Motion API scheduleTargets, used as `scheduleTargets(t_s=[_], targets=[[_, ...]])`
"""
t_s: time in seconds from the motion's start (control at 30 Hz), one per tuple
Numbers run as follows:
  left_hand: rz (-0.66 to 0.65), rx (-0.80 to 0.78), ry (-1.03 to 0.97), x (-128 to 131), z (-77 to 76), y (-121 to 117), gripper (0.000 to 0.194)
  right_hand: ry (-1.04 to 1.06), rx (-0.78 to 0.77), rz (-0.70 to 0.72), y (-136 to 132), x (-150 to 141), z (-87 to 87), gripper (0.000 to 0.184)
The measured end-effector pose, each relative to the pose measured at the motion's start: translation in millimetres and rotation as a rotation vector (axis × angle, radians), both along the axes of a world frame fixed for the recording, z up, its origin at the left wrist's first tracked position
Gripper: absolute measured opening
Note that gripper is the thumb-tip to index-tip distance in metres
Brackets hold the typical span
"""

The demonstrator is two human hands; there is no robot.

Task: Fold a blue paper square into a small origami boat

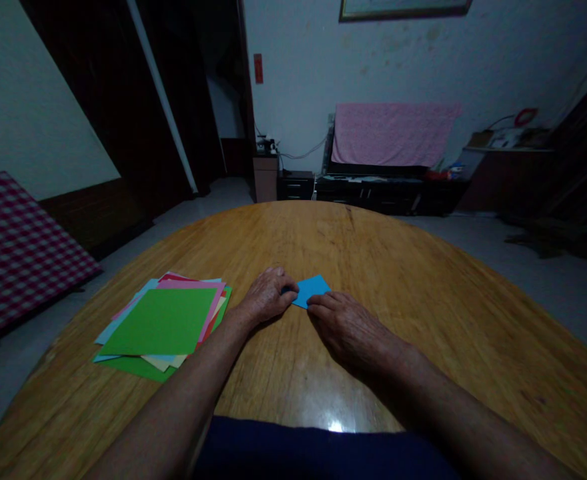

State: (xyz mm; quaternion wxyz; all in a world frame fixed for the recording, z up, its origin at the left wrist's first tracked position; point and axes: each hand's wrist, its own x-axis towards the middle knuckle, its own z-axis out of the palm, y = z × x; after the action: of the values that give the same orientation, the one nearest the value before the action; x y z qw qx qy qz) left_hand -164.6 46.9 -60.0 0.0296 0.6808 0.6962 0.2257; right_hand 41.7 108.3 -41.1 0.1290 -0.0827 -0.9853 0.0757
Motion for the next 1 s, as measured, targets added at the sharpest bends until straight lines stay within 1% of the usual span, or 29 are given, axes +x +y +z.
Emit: scheduleTargets(t_s=[0.13,0.23,0.47,0.73,0.87,1.0], targets=[[-0.001,0.023,-0.001,-2.6,-4.2,-0.2,0.022,0.007,0.040,-0.012,-1.2,-3.4,-1.8,0.022],[-0.002,0.017,0.005,-3.1,-5.4,0.6,0.025,0.030,0.041,-0.026,-2.8,-3.4,-1.8,0.021],[-0.010,0.010,0.004,-1.5,-2.7,-0.4,0.028,0.016,0.032,-0.005,-4.8,-1.9,1.3,0.024],[0.012,-0.008,0.015,0.4,-0.6,-1.0,0.029,-0.024,0.055,-0.036,-3.7,-4.4,-1.2,0.026],[0.001,0.000,0.032,0.2,-0.3,-0.9,0.029,-0.009,0.038,-0.063,-3.6,-7.7,-2.7,0.028],[-0.015,-0.002,0.046,-1.5,-0.9,-0.6,0.028,0.003,0.002,-0.043,-1.8,-4.3,-2.6,0.028]])
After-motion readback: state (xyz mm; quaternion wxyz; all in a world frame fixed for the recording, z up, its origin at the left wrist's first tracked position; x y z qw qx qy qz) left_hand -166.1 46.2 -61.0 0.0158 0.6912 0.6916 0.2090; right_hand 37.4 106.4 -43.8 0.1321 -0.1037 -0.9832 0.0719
